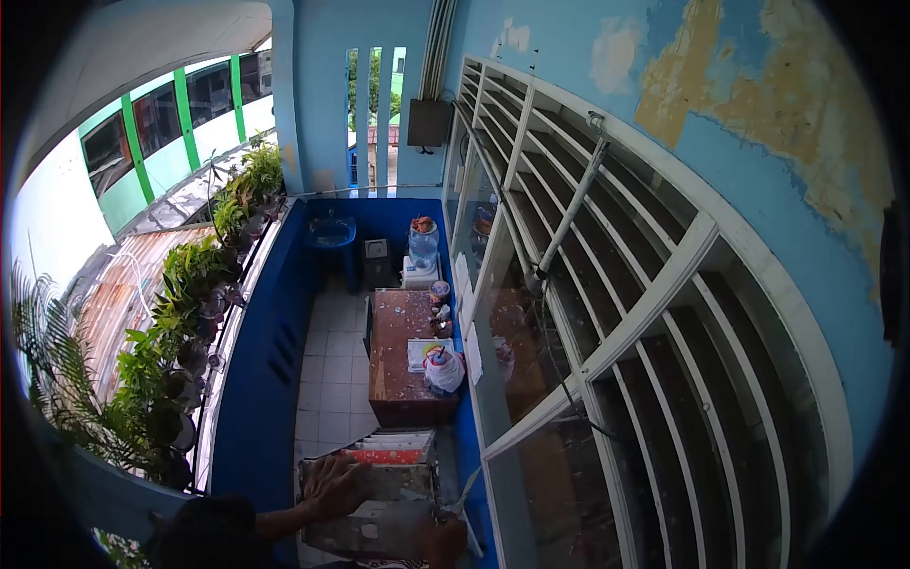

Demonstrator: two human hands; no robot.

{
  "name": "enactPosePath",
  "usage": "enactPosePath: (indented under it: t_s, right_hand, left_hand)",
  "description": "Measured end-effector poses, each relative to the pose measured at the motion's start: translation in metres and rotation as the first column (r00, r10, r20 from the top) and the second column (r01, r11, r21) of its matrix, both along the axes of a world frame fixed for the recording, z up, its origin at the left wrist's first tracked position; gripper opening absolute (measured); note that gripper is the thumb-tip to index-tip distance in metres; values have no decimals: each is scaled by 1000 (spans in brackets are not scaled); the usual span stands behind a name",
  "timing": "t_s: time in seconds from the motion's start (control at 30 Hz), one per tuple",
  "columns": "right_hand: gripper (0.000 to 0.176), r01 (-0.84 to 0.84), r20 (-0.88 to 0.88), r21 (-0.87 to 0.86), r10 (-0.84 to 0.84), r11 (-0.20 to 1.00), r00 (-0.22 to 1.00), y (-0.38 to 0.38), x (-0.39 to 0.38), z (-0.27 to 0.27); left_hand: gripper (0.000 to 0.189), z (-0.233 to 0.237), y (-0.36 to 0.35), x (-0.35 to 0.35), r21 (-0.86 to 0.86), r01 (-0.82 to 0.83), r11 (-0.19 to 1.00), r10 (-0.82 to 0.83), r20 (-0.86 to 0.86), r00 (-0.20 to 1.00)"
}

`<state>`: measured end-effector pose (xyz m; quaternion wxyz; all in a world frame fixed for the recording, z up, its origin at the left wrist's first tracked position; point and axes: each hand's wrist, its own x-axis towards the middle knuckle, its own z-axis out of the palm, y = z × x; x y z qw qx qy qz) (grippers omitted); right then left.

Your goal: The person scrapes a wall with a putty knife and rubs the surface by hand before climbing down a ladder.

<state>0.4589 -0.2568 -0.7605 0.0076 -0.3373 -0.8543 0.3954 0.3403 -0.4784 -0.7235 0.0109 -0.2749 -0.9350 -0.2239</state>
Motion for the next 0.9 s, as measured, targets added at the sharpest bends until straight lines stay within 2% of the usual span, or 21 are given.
enactPosePath:
  t_s: [0.1, 0.17, 0.23, 0.33, 0.37, 0.47, 0.57, 0.67, 0.7, 0.73, 0.77, 0.83, 0.9]
  right_hand:
    - [40, 58, -54, 93, -53, 994, 997, -5, -5, 1]
    - [39, 37, -182, 180, -3, 983, 983, -5, -2, -9]
    - [37, 1, -229, 252, 59, 968, 972, 2, -1, -15]
    - [35, -117, -193, 104, 136, 988, 972, 6, -1, -9]
    - [33, -119, -191, 151, 147, 981, 970, 4, 0, -14]
    - [34, -137, -182, 189, 172, 972, 968, 6, 1, -8]
    - [35, -176, -112, 305, 219, 936, 969, 9, 3, -5]
    - [39, -190, -117, 404, 257, 895, 959, 9, 2, -31]
    - [38, -186, -142, 445, 274, 876, 951, 13, -5, -34]
    - [35, -193, -165, 473, 302, 859, 939, 12, -2, -34]
    - [32, -203, -184, 501, 333, 841, 925, 10, 1, -33]
    - [26, -228, -207, 552, 397, 802, 894, 8, 7, -32]
    - [24, -286, -182, 567, 456, 773, 871, 9, 4, -35]
  left_hand:
    - [64, 2, 3, 2, -32, 13, 999, -14, -14, 1000]
    - [64, 7, 5, 5, -38, 11, 999, -11, -13, 1000]
    - [64, 4, 11, 9, -32, -4, 999, 3, -8, 1000]
    - [64, -4, 7, 36, 8, -128, 992, 128, -101, 987]
    - [62, -21, 4, 48, 50, -178, 983, 180, -32, 983]
    - [53, -29, -3, 79, 95, -219, 971, 225, -53, 973]
    - [40, -17, 9, 89, 83, -232, 969, 236, -43, 971]
    - [20, -36, 3, 94, 55, -294, 954, 297, -294, 909]
    - [54, -104, -30, 80, -318, -383, 867, 155, -559, 814]
    - [89, -166, -59, 68, -595, -532, 603, -76, -707, 703]
    - [74, -169, -52, 62, -512, -480, 713, -10, -691, 723]
    - [45, -140, -41, 70, -310, -355, 882, 94, -623, 776]
    - [20, -97, -33, 93, -93, -210, 973, 132, -518, 845]
